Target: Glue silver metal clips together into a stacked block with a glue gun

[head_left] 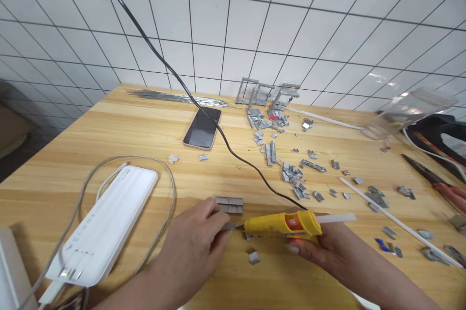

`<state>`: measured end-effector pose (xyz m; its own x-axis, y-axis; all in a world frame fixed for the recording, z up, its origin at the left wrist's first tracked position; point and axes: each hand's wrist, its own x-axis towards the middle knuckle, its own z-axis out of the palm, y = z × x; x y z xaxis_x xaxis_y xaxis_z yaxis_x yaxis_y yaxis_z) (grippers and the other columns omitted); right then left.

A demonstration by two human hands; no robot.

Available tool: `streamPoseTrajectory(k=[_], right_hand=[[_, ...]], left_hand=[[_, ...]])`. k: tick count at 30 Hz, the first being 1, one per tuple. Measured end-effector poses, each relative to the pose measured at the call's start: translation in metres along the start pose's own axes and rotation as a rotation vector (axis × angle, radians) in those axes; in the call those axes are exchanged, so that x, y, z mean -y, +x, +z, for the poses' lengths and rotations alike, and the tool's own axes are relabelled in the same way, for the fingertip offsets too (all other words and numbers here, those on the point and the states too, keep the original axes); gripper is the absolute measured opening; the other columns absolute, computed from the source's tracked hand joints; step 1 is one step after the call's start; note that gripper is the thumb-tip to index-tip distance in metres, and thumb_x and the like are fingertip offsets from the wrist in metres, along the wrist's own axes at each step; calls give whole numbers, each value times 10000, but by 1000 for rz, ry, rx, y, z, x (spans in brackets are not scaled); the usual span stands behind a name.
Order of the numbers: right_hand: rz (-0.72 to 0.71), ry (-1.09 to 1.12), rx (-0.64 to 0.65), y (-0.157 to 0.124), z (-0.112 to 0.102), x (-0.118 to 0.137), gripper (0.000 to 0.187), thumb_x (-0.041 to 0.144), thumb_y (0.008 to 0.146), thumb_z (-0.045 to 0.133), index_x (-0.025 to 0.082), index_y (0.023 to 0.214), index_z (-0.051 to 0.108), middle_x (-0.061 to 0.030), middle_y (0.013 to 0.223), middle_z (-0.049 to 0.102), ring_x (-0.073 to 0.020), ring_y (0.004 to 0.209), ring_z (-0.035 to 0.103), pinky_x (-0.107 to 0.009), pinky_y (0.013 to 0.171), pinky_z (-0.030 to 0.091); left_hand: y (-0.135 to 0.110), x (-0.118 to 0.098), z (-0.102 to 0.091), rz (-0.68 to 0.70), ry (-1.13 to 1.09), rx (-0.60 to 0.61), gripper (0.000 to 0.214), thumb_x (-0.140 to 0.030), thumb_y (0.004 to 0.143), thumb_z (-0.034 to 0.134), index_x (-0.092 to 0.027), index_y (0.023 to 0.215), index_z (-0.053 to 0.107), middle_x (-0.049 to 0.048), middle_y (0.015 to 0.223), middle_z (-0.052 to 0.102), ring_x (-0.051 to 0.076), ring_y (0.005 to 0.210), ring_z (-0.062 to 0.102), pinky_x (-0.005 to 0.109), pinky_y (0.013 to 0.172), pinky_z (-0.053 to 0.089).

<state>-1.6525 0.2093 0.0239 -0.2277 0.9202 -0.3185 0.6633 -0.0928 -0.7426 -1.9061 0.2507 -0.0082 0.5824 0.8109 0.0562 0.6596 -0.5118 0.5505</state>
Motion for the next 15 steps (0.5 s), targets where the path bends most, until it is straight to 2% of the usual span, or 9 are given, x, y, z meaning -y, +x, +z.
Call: streamPoseTrajectory(k=[6,15], right_hand=[[-1,-57,5,2,-1,3,215,403,859,531,256,922,674,-29,888,715,-245,821,663,-339,778,551],[-6,5,-3,1,1,1,241,398,848,548,260,990,685,-28,943,714,-251,886,660,-336,803,543]], left_hand=[[0,0,0,1,-2,5,228,-166,878,430,-221,872,652,30,867,575,168,700,578,291,603,453],[1,0,0,-3,-3,10,236,-169,877,425,-221,891,656,34,871,575,172,707,580,299,618,464]])
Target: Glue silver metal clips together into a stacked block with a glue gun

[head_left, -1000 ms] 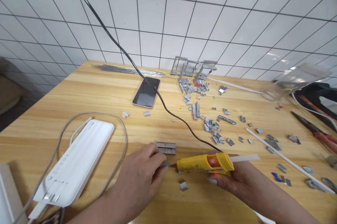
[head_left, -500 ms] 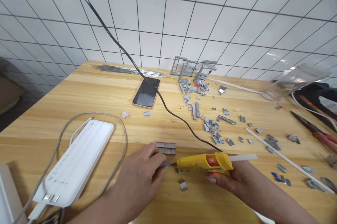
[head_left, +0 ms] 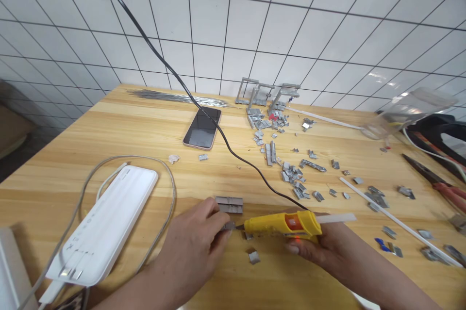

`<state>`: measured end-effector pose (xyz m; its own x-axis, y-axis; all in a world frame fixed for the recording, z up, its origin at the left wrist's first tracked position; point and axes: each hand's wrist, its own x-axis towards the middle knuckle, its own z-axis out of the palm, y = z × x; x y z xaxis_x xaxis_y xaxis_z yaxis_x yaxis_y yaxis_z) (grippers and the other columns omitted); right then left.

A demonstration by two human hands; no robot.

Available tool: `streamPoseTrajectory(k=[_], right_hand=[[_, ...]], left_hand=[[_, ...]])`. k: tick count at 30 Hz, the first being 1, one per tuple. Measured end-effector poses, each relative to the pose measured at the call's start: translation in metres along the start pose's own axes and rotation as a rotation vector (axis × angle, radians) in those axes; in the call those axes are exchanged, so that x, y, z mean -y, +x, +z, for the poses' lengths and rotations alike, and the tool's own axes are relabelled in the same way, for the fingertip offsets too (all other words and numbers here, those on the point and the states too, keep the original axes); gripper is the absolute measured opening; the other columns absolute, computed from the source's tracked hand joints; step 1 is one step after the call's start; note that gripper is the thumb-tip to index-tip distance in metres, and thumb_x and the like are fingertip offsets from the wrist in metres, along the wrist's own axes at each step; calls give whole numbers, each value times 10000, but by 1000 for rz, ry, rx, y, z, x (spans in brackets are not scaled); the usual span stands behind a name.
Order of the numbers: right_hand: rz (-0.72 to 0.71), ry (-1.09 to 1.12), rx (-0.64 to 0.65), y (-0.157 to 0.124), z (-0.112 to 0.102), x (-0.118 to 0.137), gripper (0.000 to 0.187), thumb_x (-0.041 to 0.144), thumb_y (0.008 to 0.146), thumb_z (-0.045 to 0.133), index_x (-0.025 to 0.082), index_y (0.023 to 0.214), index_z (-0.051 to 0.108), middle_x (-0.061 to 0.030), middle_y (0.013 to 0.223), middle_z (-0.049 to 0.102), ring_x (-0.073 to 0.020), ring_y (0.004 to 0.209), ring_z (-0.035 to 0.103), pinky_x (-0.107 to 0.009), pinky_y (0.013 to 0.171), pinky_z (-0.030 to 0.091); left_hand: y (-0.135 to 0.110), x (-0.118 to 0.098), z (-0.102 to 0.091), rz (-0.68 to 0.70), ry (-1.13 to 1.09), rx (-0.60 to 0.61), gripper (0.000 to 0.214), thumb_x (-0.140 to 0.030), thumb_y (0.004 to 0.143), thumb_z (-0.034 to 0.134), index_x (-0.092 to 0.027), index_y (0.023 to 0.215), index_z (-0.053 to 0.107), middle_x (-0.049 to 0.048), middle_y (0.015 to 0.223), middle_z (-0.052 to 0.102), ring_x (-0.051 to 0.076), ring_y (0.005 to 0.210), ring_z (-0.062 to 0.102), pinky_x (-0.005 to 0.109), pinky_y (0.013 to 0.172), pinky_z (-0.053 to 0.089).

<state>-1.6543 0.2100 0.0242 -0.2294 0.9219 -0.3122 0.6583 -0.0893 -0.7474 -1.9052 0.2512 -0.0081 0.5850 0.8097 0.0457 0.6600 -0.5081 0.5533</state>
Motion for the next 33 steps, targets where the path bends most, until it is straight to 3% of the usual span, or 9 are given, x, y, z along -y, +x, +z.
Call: streamPoseTrajectory(k=[11,15,17,21,25,29,33], right_hand=[[-42,-10,-51,3,0,-3,253,446,836,567,247,926,696,-31,888,727,-240,827,678,-314,741,569],[-4,-97,-281,-2,-5,-15,370,550,819,550,232,904,720,-61,859,733,-261,791,685,-345,691,582],[-13,-160,-415,-5,-11,-21,408,567,817,537,240,993,705,-76,944,727,-276,841,682,-377,716,582],[-133,-294,-439,-8,-23,-23,404,437,858,533,275,1226,577,-84,1129,667,-262,948,652,-371,759,562],[-284,-446,-442,2,-21,-21,336,321,874,503,249,1191,588,-107,1163,619,-262,1053,593,-385,841,515],[-268,-702,-465,24,-15,-27,398,192,797,522,180,1188,597,-147,1159,594,-292,1013,587,-437,831,495],[-237,-877,-425,51,-25,-33,505,80,721,487,164,1206,600,-151,1148,616,-315,1016,591,-461,836,484]], left_hand=[[-2,1,1,15,-20,-20,230,-171,884,426,-230,893,648,23,868,577,163,716,583,287,624,456],[-2,2,1,18,4,-24,235,-177,884,419,-224,867,648,21,828,567,162,671,567,285,582,438],[-1,2,1,16,3,-28,238,-179,885,415,-224,872,649,21,825,570,164,666,568,289,579,440],[-2,4,3,22,-20,-28,249,-182,893,409,-220,914,654,29,847,579,178,702,584,313,619,468],[-4,5,3,31,-18,-20,247,-181,896,409,-219,918,652,35,862,579,185,717,589,324,629,477],[-4,5,2,29,-23,-14,243,-177,898,411,-215,913,650,38,877,583,184,733,590,326,650,486],[-3,4,1,27,-34,-8,242,-174,900,411,-214,906,649,35,880,585,182,736,588,326,654,487]])
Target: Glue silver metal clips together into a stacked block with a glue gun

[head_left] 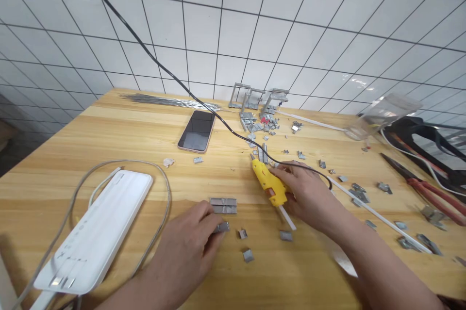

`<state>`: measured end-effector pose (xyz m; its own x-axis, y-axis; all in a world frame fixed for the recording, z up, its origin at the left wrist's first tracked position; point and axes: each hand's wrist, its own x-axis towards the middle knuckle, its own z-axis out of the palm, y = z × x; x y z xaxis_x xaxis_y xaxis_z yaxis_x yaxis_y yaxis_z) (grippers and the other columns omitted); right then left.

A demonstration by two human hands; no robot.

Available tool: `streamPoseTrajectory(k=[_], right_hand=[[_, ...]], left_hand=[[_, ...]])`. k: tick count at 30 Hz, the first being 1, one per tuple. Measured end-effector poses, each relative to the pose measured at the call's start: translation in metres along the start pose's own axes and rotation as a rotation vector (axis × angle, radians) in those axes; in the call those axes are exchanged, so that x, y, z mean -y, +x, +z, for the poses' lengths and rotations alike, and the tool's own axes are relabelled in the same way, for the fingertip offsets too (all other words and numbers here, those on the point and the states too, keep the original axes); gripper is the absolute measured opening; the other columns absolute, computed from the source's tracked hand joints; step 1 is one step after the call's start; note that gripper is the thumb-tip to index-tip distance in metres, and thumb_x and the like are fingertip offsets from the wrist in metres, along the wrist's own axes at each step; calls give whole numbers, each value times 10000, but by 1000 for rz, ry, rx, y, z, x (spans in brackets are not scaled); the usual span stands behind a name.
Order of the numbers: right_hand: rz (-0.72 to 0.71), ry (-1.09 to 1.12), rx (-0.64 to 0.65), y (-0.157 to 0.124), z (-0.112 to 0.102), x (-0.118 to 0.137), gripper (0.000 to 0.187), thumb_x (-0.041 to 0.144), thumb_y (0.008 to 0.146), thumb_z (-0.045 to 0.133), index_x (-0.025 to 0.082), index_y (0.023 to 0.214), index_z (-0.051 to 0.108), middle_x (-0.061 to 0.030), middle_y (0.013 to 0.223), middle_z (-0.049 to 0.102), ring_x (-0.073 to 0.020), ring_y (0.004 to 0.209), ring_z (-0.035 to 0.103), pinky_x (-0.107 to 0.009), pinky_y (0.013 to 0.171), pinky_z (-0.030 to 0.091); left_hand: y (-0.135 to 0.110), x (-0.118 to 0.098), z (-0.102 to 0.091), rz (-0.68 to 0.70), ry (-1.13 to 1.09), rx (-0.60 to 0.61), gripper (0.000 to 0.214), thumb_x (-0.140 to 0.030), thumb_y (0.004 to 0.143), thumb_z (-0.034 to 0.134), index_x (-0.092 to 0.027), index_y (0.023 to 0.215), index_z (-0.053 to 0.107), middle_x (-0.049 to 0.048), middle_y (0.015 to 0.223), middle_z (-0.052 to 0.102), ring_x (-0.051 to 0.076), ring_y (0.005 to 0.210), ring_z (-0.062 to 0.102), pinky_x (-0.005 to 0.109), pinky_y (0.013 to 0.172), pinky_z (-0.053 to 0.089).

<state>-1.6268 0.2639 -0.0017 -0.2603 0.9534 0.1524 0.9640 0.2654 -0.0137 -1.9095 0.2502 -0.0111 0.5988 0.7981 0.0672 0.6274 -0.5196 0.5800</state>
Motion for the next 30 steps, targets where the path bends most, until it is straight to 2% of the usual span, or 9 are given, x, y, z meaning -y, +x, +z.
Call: streamPoseTrajectory(k=[4,8,10,12,14,16,20,25,30], right_hand=[[-46,-36,13,13,-6,-6,464,100,776,471,138,1224,586,-164,1230,587,-323,1108,550,-476,903,461],[-128,-31,-56,-6,-24,17,434,94,780,479,98,1200,587,-198,1278,546,-368,1198,463,-521,930,431],[-129,89,-97,-19,-32,38,352,103,844,459,162,1158,606,-149,1143,614,-294,1043,556,-445,841,476],[-121,269,-65,-29,-35,60,196,164,894,481,222,936,663,-72,915,654,-214,828,598,-341,719,484],[-80,354,-34,-33,-30,79,158,218,881,556,224,760,658,-21,722,624,-166,661,583,-271,599,448],[-29,327,-48,-33,-22,91,115,243,799,670,212,693,640,-4,663,605,-162,603,575,-258,544,411],[11,242,-20,-29,-7,100,153,227,676,770,207,669,619,3,682,614,-180,604,582,-270,535,385],[-21,267,118,-24,-4,100,119,118,790,624,195,699,616,-14,728,628,-184,669,602,-274,572,401],[-22,397,156,-21,-7,97,143,124,868,526,195,868,650,-41,831,641,-196,777,601,-294,671,454]], left_hand=[[-1,0,0,-4,1,4,243,-168,896,411,-217,912,649,35,883,583,187,732,588,337,652,487],[-1,2,0,-3,-11,-4,245,-167,898,407,-217,893,646,33,875,580,185,721,585,330,629,481],[-1,2,1,6,-13,-8,237,-163,897,415,-219,896,645,32,879,580,186,736,587,330,640,479],[-1,2,1,12,-10,-7,227,-169,901,422,-221,902,643,30,885,579,188,753,588,333,657,480],[-1,2,2,12,-5,-6,217,-177,906,427,-221,898,639,29,884,576,188,753,586,333,660,480],[-1,2,2,8,-1,-2,207,-173,903,433,-220,890,634,27,877,574,183,745,584,324,656,478],[0,0,0,7,13,-1,203,-154,892,439,-213,876,633,26,871,577,170,743,583,300,667,481],[1,-1,-3,-2,30,18,213,-140,889,433,-209,883,633,31,885,581,165,750,587,292,675,484],[0,-2,-3,-15,16,27,209,-149,892,437,-207,885,638,36,895,580,177,769,590,315,699,495]])
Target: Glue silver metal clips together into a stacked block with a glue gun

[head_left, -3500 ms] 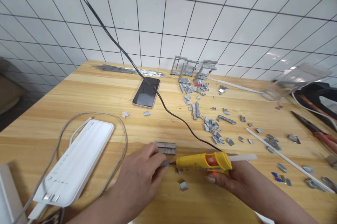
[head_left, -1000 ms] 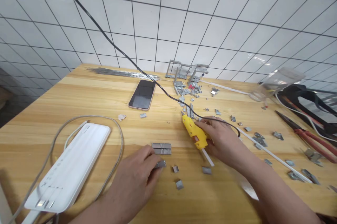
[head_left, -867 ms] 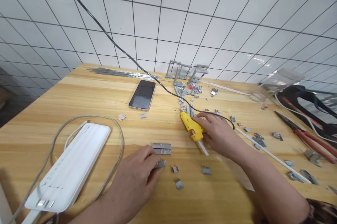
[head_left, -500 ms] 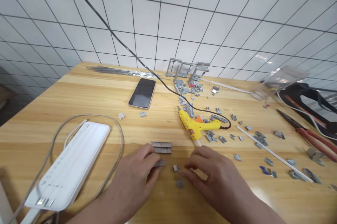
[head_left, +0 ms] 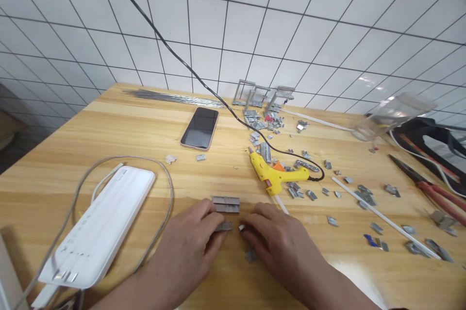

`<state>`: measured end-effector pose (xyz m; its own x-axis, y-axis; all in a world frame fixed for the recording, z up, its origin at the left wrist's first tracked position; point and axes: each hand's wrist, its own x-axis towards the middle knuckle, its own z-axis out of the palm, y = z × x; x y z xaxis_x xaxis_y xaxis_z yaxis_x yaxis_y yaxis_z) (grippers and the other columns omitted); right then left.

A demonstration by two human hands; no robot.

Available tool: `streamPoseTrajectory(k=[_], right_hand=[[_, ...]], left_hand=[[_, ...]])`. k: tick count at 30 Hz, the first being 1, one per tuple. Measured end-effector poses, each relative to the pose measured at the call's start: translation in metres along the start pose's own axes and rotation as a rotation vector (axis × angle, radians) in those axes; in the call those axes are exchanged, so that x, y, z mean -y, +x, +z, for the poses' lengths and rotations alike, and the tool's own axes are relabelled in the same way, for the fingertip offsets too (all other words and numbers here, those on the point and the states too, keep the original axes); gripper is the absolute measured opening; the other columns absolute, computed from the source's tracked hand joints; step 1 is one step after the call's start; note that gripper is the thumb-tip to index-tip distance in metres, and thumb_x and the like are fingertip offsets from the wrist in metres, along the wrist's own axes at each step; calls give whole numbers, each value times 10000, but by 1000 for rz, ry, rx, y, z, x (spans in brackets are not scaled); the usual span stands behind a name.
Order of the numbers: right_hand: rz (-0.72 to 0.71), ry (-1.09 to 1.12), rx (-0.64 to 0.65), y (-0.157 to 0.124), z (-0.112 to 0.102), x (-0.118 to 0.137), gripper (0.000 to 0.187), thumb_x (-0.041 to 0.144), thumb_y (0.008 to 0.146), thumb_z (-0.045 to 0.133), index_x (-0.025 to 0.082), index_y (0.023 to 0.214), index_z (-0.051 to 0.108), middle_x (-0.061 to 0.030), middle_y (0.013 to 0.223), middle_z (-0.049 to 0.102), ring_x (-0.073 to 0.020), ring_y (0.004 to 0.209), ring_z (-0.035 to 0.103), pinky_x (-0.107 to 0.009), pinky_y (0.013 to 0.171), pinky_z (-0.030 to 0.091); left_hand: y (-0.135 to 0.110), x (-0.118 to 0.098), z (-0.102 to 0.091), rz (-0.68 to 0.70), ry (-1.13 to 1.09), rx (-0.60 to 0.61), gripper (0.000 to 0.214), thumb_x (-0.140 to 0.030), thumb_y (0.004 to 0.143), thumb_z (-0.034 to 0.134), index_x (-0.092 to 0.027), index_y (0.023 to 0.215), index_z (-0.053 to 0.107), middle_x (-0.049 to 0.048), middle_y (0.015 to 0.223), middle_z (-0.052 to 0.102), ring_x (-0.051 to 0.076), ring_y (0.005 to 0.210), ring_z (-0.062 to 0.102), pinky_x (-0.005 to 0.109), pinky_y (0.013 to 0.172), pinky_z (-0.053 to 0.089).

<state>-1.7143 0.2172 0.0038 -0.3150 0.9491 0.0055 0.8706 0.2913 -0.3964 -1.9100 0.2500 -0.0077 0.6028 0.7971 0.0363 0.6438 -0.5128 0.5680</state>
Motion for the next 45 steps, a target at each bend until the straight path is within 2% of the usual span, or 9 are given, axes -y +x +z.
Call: streamPoseTrajectory(k=[3,9,12,16,23,29,37,45], right_hand=[[1,54,23,-1,-3,-1,169,131,877,515,214,883,662,-35,836,636,-189,788,590,-295,693,456],[28,117,62,-2,-9,-3,161,112,849,564,209,755,651,-17,811,627,-166,762,587,-273,675,447],[38,183,102,-4,-14,-4,131,104,828,588,215,811,654,-13,828,624,-161,772,591,-262,675,452],[20,209,199,-7,-21,-7,268,49,817,559,266,936,660,0,902,627,-152,800,596,-255,698,459],[-54,130,243,-3,-17,-8,265,69,871,527,278,910,685,4,849,629,-152,778,603,-245,675,451],[-56,62,182,2,-13,-11,140,134,853,596,237,842,691,-6,806,638,-160,747,617,-241,641,454],[-69,45,-41,6,5,-14,149,211,905,551,208,942,695,-39,792,643,-156,717,616,-247,652,477],[-75,162,40,6,2,-12,176,155,910,522,210,948,685,-28,812,638,-158,756,606,-250,673,469]], left_hand=[[-1,0,0,-7,-7,8,199,-146,886,452,-208,890,640,35,902,582,183,782,591,321,703,497],[-1,0,0,-14,-9,11,195,-152,890,450,-205,890,638,32,893,576,183,771,584,327,692,489],[-1,-1,-1,-12,-7,13,202,-151,893,442,-205,892,636,32,889,573,179,757,581,322,680,485],[0,-1,-1,-13,-10,16,198,-148,890,447,-208,895,636,32,896,579,179,767,585,321,685,486],[0,-1,-2,-9,-19,14,212,-147,886,444,-213,911,644,34,911,588,185,795,592,330,714,503],[0,0,-2,0,-5,-5,209,-152,881,452,-217,898,649,32,905,593,172,775,598,312,719,510],[0,0,-1,2,22,-11,204,-143,882,443,-215,865,634,24,885,587,165,749,590,289,659,478],[1,0,2,10,-8,-9,212,-148,893,425,-207,866,627,28,881,572,175,758,577,309,665,469]])
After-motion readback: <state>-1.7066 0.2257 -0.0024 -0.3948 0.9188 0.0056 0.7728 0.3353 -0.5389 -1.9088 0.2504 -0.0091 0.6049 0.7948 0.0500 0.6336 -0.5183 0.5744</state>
